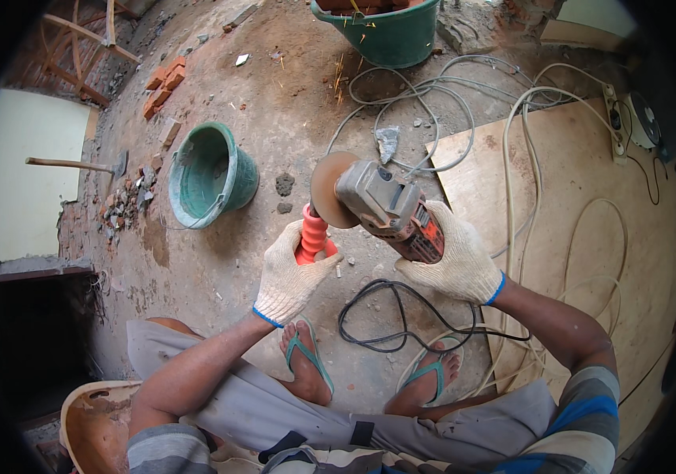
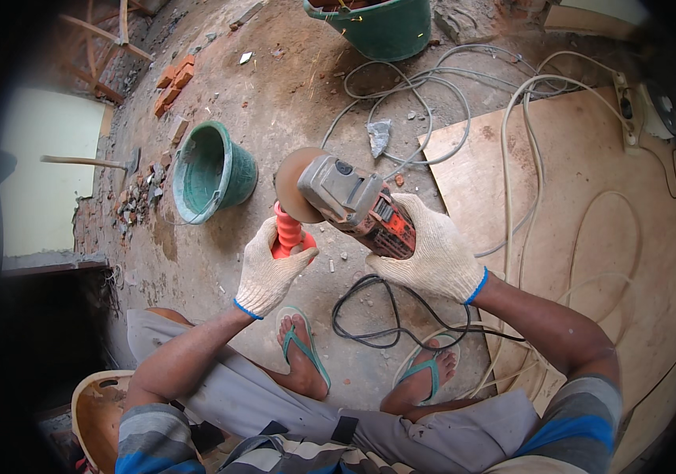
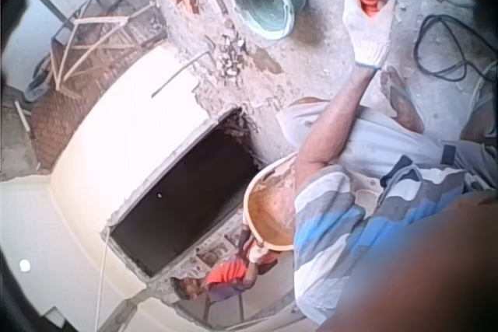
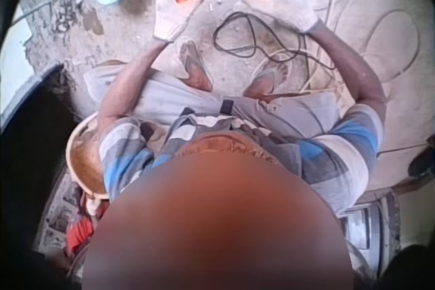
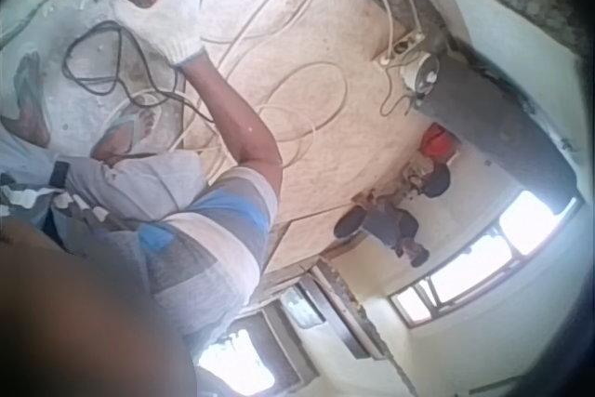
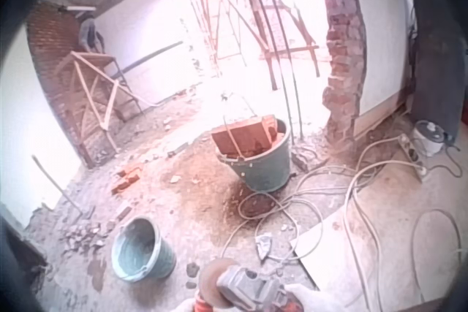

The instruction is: The person plugs in an angle grinder and uses it to grind a red plastic tool bit while sitting on the floor. Sparks are visible during the grinding process. The person then unplugs the grinder and sets it down.

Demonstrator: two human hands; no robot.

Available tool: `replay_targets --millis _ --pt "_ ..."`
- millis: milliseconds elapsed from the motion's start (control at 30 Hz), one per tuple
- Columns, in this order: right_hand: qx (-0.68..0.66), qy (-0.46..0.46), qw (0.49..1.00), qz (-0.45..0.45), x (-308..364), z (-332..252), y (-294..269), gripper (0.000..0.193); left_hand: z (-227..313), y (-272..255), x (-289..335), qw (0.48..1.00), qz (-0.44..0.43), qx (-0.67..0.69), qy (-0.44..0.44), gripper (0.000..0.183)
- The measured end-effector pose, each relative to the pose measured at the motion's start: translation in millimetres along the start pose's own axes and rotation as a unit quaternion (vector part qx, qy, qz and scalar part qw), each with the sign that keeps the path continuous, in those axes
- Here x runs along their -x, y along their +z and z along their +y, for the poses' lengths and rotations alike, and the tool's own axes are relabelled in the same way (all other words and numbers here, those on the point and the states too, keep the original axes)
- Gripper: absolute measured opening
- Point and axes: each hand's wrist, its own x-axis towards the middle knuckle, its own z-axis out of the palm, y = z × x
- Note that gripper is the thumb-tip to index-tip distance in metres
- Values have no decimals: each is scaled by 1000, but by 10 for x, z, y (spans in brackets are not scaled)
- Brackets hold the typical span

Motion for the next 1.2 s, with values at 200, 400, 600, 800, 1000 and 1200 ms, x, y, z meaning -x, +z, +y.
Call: replay_targets --millis 200,400,600,800,1000,1200 --pt "18 -4 999 27 6 27 14 84 -25 -21 3 1000 6 -15 3 46" --pt "25 -34 998 38 10 37 21 83 -15 4 -5 1000 4 -18 -2 47" --pt "16 -5 999 36 -1 22 0 81 -32 -12 -3 1000 5 -23 13 46" --pt "14 31 999 -4 -14 41 -34 89 -68 -3 -7 1000 -2 15 -10 46" --pt "-45 70 996 28 20 57 -53 89 -69 -37 -23 999 4 32 -10 45" --pt "-6 -10 999 30 55 -1 -101 80 -32 -28 -20 999 -5 28 -22 50"
